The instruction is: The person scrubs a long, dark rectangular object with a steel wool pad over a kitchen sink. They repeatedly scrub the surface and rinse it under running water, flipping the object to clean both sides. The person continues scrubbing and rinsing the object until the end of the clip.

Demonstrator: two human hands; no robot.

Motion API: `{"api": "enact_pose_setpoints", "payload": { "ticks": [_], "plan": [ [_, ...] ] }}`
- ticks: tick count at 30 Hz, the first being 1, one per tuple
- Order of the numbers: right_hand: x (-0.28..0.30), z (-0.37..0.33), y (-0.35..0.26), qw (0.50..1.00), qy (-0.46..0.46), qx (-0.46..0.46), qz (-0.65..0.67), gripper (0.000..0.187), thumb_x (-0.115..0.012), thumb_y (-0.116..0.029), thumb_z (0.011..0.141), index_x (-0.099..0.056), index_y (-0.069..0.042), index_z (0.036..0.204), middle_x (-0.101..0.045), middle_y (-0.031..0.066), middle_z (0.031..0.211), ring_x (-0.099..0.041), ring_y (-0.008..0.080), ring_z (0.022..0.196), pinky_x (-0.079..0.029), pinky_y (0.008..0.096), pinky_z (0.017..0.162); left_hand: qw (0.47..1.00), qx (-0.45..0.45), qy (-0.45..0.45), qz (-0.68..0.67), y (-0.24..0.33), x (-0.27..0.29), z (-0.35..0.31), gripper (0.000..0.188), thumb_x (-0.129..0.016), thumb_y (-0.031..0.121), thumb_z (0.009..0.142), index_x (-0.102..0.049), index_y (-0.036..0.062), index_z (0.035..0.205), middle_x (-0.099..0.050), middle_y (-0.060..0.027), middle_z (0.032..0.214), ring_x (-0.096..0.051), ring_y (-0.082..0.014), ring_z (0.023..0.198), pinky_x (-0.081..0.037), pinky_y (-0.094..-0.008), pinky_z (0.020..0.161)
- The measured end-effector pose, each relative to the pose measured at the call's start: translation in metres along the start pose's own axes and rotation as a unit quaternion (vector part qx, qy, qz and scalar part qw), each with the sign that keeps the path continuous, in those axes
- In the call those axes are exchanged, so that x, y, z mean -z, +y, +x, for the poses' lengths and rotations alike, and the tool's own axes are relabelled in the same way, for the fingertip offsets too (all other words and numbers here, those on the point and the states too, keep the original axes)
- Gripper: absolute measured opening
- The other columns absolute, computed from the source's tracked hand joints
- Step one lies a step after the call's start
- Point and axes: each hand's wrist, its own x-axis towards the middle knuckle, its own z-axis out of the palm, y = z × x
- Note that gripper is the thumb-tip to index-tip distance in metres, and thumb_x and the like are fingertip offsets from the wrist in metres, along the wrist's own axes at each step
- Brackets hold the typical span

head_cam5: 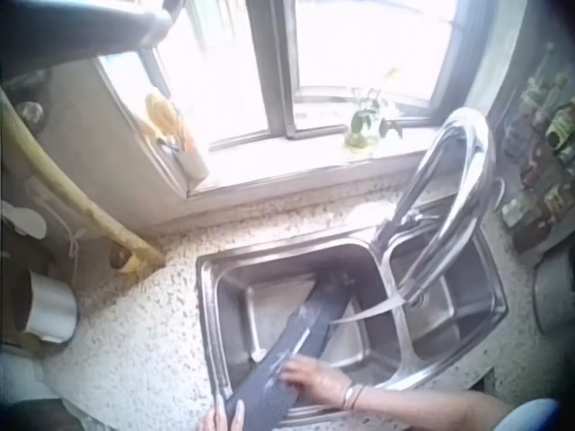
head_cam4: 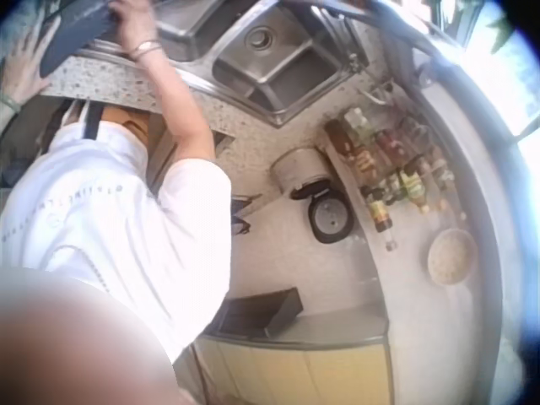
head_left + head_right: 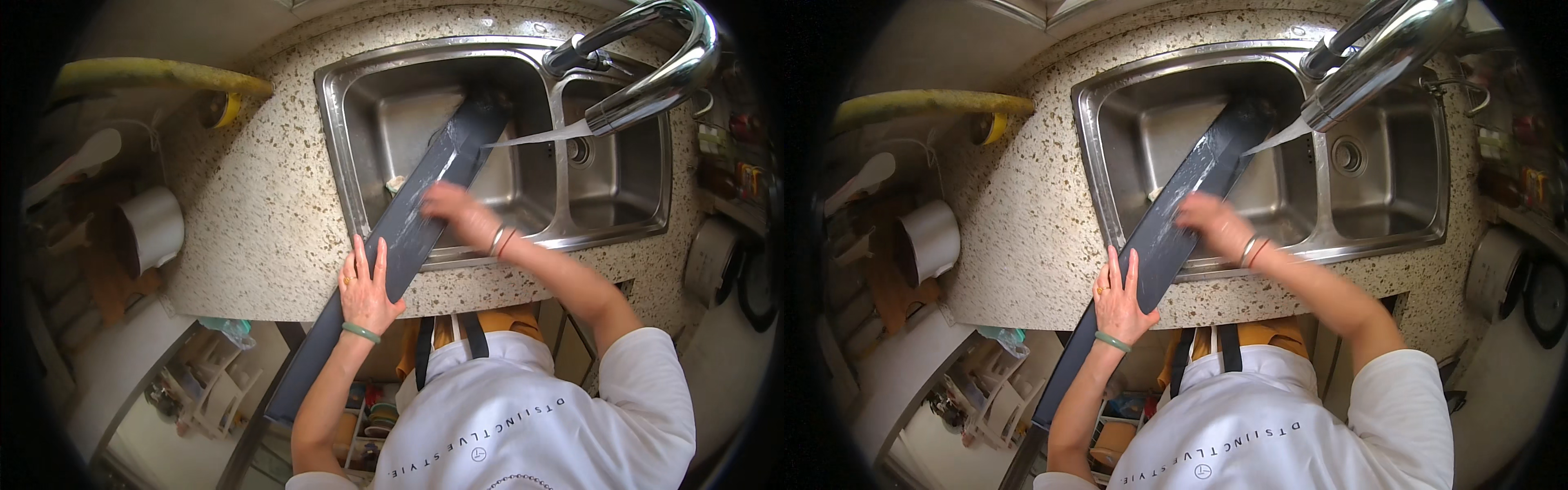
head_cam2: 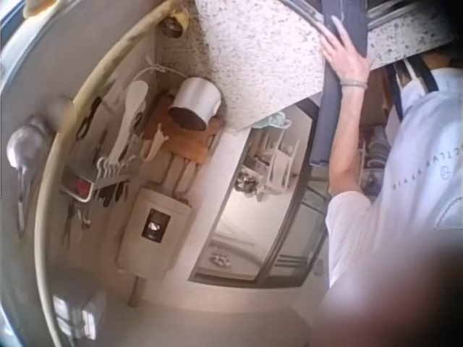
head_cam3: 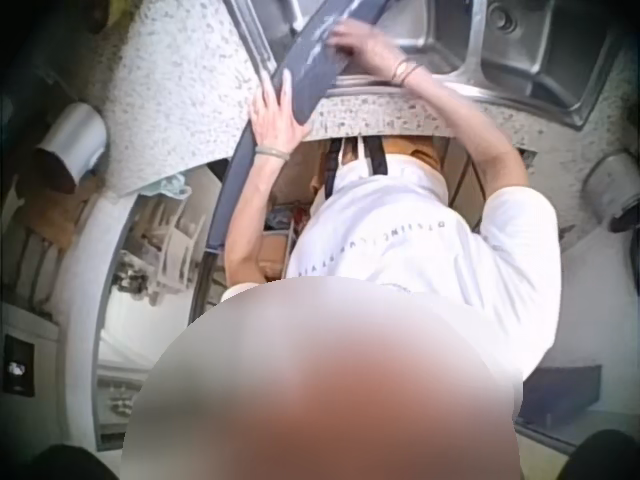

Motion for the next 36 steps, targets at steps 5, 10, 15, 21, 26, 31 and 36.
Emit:
{"api": "enact_pose_setpoints", "payload": {
  "ticks": [5,10,15,21,26,31,36],
  "plan": [
    [0.074,0.005,0.138,0.932,0.069,-0.158,-0.318,0.043,-0.049,-0.002,0.086,-0.060,-0.011,0.127,-0.052,0.0151,0.141,-0.045,0.0364,0.136,-0.039,0.0455,0.111,1.000,-0.002,0.010,0.006,0.003,-0.001,0.003,0.125,-0.087,0.028,0.054,-0.020,0.0110,0.158,-0.015,-0.0266,0.160,-0.035,-0.0410,0.135,-0.029,-0.0522,0.111],
    [0.033,0.025,0.121,0.926,0.212,-0.085,-0.299,0.031,-0.048,-0.006,0.088,-0.061,0.002,0.114,-0.056,0.0260,0.131,-0.053,0.0431,0.122,-0.042,0.0498,0.104,1.000,-0.004,0.031,0.002,0.003,-0.004,0.006,0.123,-0.087,0.027,0.056,-0.021,0.0094,0.158,-0.016,-0.0272,0.160,-0.035,-0.0415,0.135,-0.028,-0.0529,0.112],
    [-0.027,0.011,-0.027,0.983,0.085,-0.002,-0.161,0.055,-0.064,-0.006,0.081,-0.052,0.001,0.134,-0.045,0.0238,0.146,-0.040,0.0398,0.139,-0.033,0.0469,0.116,0.999,-0.012,0.029,-0.029,0.007,-0.005,0.014,0.117,-0.086,0.026,0.060,-0.023,0.0065,0.156,-0.016,-0.0289,0.159,-0.032,-0.0425,0.137,-0.025,-0.0532,0.114],
    [0.000,0.022,-0.004,0.974,0.142,0.031,-0.174,0.042,-0.057,0.001,0.081,-0.058,-0.003,0.123,-0.056,0.0207,0.133,-0.055,0.0385,0.122,-0.044,0.0462,0.103,0.998,-0.027,0.033,-0.043,0.012,-0.012,0.037,0.100,-0.078,0.034,0.076,-0.025,0.0018,0.154,-0.015,-0.0294,0.159,-0.024,-0.0426,0.144,-0.020,-0.0504,0.118],
    [0.045,0.050,0.139,0.915,0.228,-0.144,-0.302,0.041,-0.049,-0.006,0.089,-0.057,-0.002,0.128,-0.054,0.0253,0.134,-0.051,0.0430,0.125,-0.042,0.0483,0.105,0.997,-0.055,0.053,0.016,0.030,-0.043,0.104,0.073,-0.063,0.031,0.092,-0.032,0.0009,0.151,-0.014,-0.0261,0.162,-0.020,-0.0377,0.149,-0.016,-0.0479,0.122],
    [0.077,0.066,0.145,0.871,0.363,-0.326,0.044,0.026,-0.058,-0.016,0.093,-0.069,-0.002,0.111,-0.069,0.0198,0.108,-0.064,0.0316,0.107,-0.049,0.0417,0.097,0.923,-0.119,0.093,-0.355,0.085,-0.068,0.200,0.044,-0.054,0.025,0.100,-0.053,0.0054,0.140,-0.043,-0.0184,0.152,-0.037,-0.0300,0.144,-0.028,-0.0417,0.117],
    [0.065,0.045,0.123,0.567,0.362,-0.168,0.721,0.028,-0.064,-0.028,0.097,-0.069,0.000,0.098,-0.072,0.0115,0.094,-0.068,0.0219,0.091,-0.053,0.0342,0.089,0.462,0.165,0.018,-0.871,0.156,-0.104,0.289,0.045,-0.052,0.045,0.102,-0.057,0.0145,0.136,-0.061,-0.0036,0.131,-0.055,-0.0204,0.121,-0.044,-0.0353,0.103]
  ]
}}
